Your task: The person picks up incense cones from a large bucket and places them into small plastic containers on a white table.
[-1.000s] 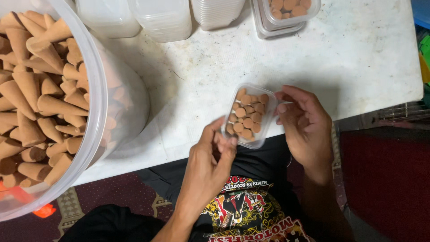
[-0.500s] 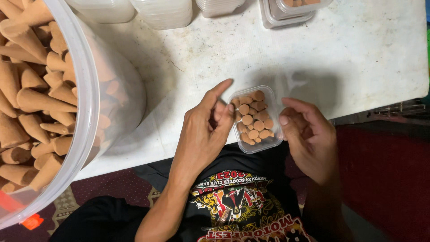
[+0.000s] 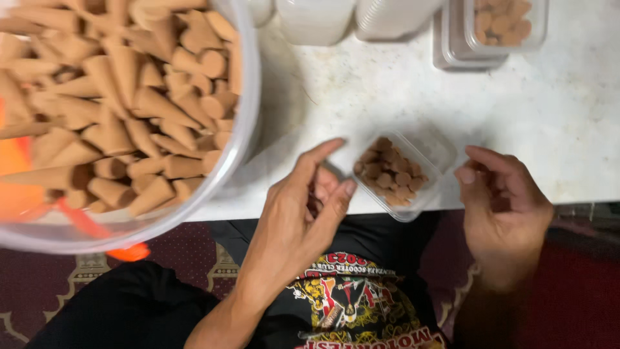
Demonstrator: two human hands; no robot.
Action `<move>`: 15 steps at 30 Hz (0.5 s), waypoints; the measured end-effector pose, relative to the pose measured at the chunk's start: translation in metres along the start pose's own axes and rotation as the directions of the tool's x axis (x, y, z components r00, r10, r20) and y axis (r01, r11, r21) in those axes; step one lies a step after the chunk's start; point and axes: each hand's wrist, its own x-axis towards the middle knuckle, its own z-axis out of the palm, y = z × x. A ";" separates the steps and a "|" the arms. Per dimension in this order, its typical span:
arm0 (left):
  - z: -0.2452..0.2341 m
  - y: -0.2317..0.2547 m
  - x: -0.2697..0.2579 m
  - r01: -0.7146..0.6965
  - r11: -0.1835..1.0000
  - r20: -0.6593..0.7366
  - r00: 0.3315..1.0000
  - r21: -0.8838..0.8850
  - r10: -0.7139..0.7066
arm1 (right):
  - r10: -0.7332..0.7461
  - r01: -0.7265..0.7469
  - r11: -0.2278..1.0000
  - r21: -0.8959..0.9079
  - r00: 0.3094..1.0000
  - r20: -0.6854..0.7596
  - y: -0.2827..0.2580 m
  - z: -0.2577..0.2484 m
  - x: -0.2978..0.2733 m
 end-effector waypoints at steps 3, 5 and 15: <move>-0.026 0.037 -0.018 -0.109 0.993 0.004 0.994 0.035 0.109 | -0.112 0.122 0.989 -0.080 0.986 0.122 -0.052 -0.001 0.014; -0.042 0.052 -0.032 -0.219 0.973 -0.042 0.974 0.079 0.223 | -0.229 0.235 0.972 -0.019 0.960 0.162 -0.080 0.007 0.023; -0.143 0.089 -0.046 -0.358 0.761 -0.248 0.797 0.541 0.550 | -0.776 0.792 0.601 0.106 0.547 0.313 -0.204 0.050 0.070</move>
